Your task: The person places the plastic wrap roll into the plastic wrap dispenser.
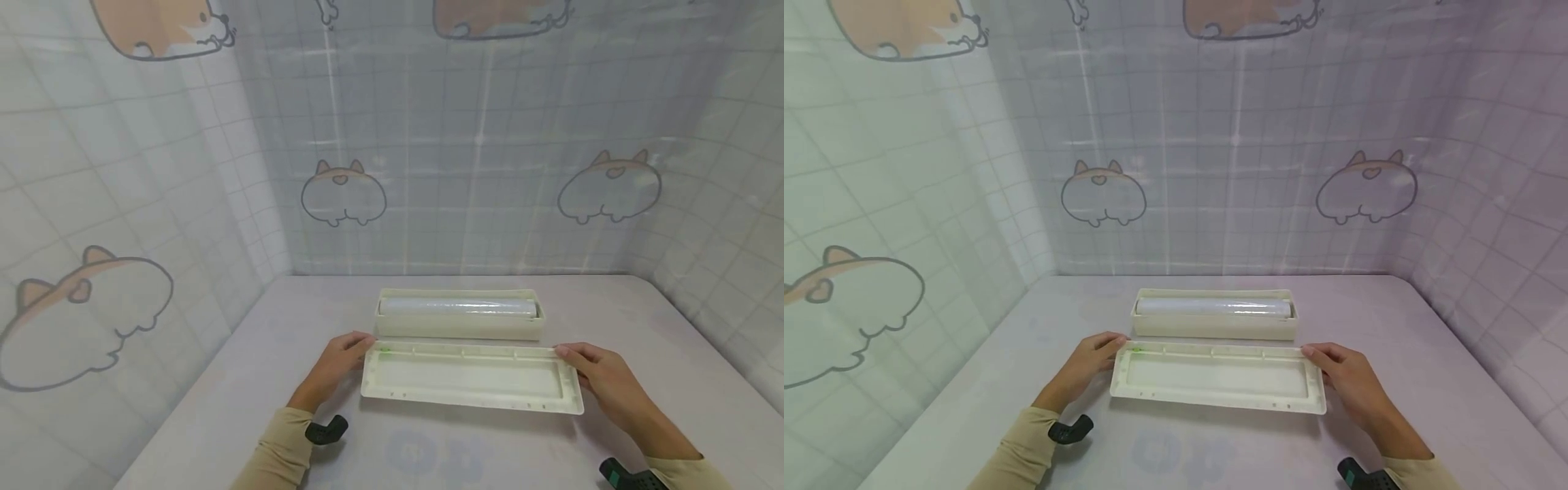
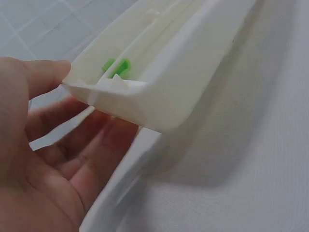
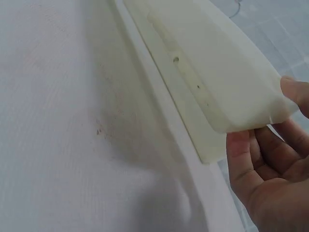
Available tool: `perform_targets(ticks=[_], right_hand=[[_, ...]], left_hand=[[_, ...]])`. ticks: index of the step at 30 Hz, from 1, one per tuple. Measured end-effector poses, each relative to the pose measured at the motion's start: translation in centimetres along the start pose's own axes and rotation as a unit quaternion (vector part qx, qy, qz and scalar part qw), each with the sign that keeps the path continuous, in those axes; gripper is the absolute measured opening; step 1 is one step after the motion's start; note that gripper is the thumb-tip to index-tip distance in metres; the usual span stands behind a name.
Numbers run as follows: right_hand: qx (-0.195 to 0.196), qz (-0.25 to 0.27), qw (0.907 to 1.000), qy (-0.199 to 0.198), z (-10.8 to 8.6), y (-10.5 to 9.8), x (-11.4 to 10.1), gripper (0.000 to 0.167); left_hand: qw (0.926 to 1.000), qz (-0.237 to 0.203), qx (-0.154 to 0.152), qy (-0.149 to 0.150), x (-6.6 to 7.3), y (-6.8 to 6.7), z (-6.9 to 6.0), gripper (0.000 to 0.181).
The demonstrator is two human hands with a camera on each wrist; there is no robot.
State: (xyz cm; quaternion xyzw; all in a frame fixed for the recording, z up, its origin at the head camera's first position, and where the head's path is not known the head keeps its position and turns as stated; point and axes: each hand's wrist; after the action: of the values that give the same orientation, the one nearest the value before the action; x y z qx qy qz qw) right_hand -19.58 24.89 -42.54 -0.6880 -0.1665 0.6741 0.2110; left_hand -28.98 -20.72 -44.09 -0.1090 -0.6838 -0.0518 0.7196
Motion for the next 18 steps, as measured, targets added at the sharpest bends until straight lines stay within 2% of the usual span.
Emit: perform_targets(ticks=[5, 7, 12, 14, 18], right_hand=[[0.016, 0.020, 0.9996, -0.007, -0.1, -0.1, -0.4, 0.063], [0.023, 0.027, 0.9993, -0.011, -0.1, -0.2, -0.6, 0.062], [0.041, 0.015, 0.9989, -0.016, -0.2, -0.3, -1.0, 0.064], [0.046, 0.010, 0.9988, -0.015, -0.2, -0.3, -1.3, 0.066], [0.049, 0.009, 0.9987, -0.007, -0.2, -0.2, -1.8, 0.069]], left_hand=[[0.9990, 0.035, -0.008, -0.027, -0.1, -0.3, 0.5, 0.055], [0.9986, 0.029, -0.021, -0.040, -0.1, -0.4, 0.6, 0.062], [0.9951, -0.019, -0.064, -0.073, 0.0, -0.5, 0.7, 0.073], [0.9940, -0.030, -0.070, -0.079, 0.2, -0.5, 0.8, 0.074], [0.9939, -0.024, -0.070, -0.082, 0.7, -0.6, 0.7, 0.077]])
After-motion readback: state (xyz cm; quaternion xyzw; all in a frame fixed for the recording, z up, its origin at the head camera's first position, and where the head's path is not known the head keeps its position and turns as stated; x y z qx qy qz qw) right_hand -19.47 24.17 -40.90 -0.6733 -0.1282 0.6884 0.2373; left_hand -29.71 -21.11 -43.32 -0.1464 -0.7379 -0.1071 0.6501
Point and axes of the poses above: each hand's wrist, its own z-axis towards the middle knuckle, its own y-axis out of the palm, x = y × z, and after that the axes turned 13 degrees about -z, right-handed
